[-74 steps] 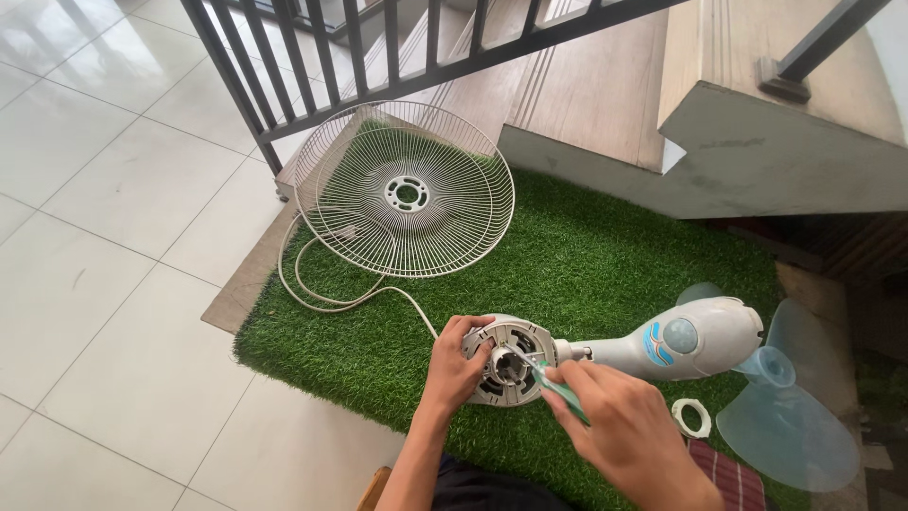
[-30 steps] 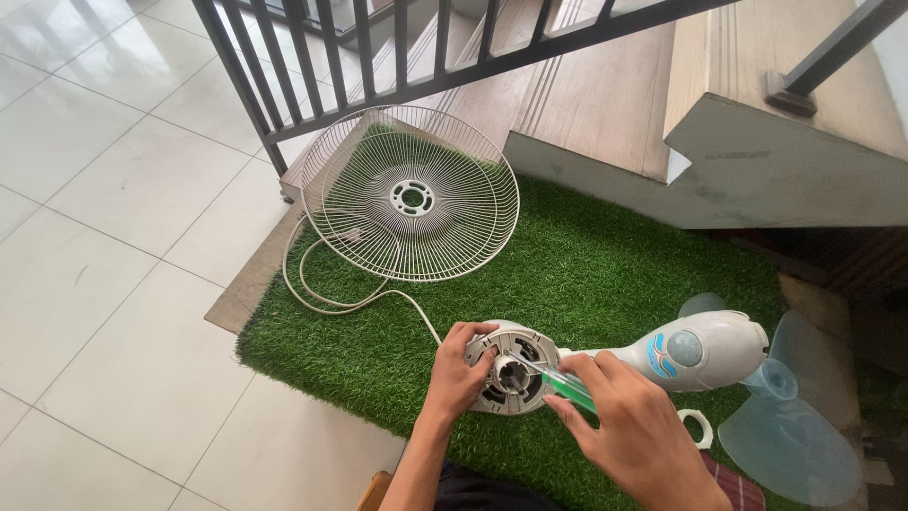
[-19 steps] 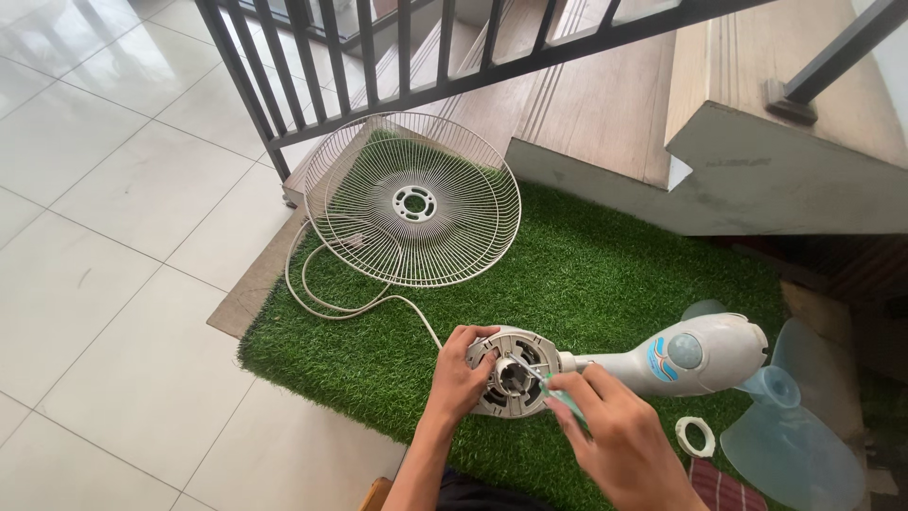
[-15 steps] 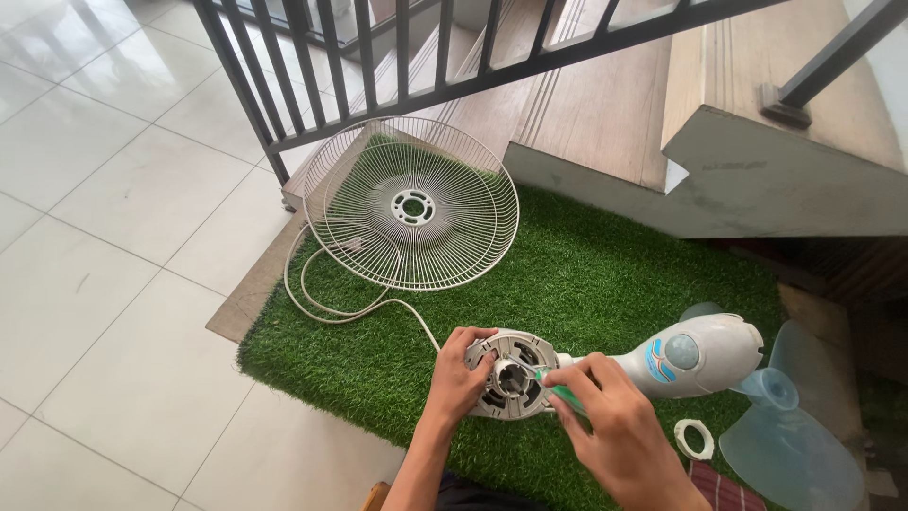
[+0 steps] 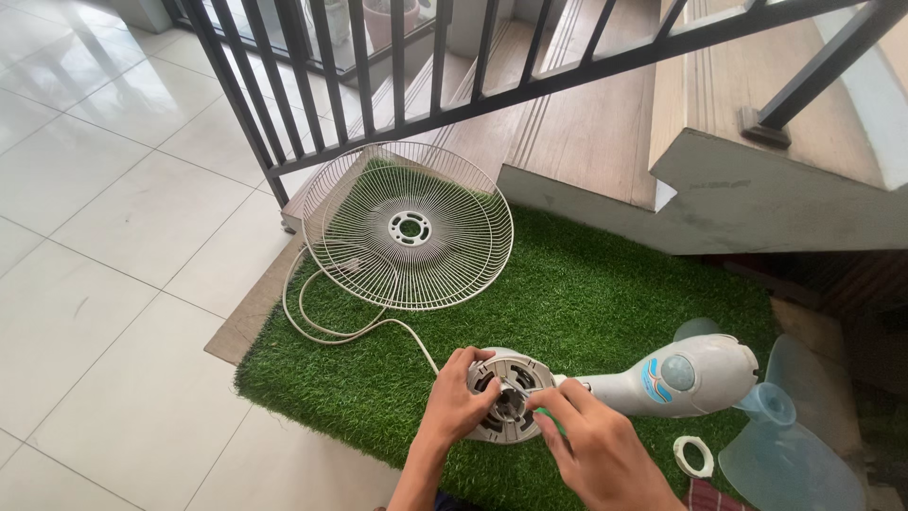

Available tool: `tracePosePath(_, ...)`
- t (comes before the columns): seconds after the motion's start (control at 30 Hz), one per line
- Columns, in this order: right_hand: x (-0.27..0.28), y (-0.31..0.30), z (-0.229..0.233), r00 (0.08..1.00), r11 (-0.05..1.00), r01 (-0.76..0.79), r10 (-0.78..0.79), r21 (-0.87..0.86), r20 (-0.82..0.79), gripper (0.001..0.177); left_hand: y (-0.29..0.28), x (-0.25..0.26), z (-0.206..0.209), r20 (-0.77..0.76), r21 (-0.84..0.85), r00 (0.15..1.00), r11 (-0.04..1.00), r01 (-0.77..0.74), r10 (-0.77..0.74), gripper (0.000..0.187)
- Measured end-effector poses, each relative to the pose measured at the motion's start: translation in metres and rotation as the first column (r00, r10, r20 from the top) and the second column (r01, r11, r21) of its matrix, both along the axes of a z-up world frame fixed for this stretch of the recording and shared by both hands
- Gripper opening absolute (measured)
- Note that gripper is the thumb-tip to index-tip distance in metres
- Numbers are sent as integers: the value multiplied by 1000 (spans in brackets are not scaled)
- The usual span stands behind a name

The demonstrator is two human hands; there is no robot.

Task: The person disassembles a white pedestal fan on a green mat, using a green screwdriver to remove screws from the motor housing and base. They separate the motor casing, remove the fan blade, and place components on the mat.

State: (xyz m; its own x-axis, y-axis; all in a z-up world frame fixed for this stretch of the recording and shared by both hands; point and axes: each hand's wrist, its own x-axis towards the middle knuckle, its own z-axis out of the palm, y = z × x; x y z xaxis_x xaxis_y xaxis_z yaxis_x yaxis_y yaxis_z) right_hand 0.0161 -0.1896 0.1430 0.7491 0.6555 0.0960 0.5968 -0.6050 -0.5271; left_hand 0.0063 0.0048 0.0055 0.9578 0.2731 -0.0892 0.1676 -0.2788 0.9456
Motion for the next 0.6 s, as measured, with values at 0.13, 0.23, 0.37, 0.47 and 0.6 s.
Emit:
tracePosePath(0.13, 9, -1, 11, 967, 970, -238, 241, -43, 86, 24, -4, 2, 3, -11, 41, 999, 999, -36, 37, 36)
tracePosePath(0.23, 11, 1, 20, 941, 947, -317, 320, -47, 112, 27, -4, 1, 1, 6, 24, 998, 998, -64, 64, 34)
tracePosePath(0.37, 9, 4, 27, 990, 991, -125, 122, 43, 64, 35, -1, 5, 0, -3, 25, 999, 999, -35, 35, 33)
tracePosePath(0.47, 6, 8, 21, 997, 997, 79, -79, 6, 8, 37, 0, 6, -2, -2, 30, 1000, 999, -13, 13, 34)
tracePosePath(0.6, 4, 8, 1, 980, 958, 178, -193, -223, -47, 24, 0, 8, -3, -22, 52, 1000, 999, -9, 11, 33)
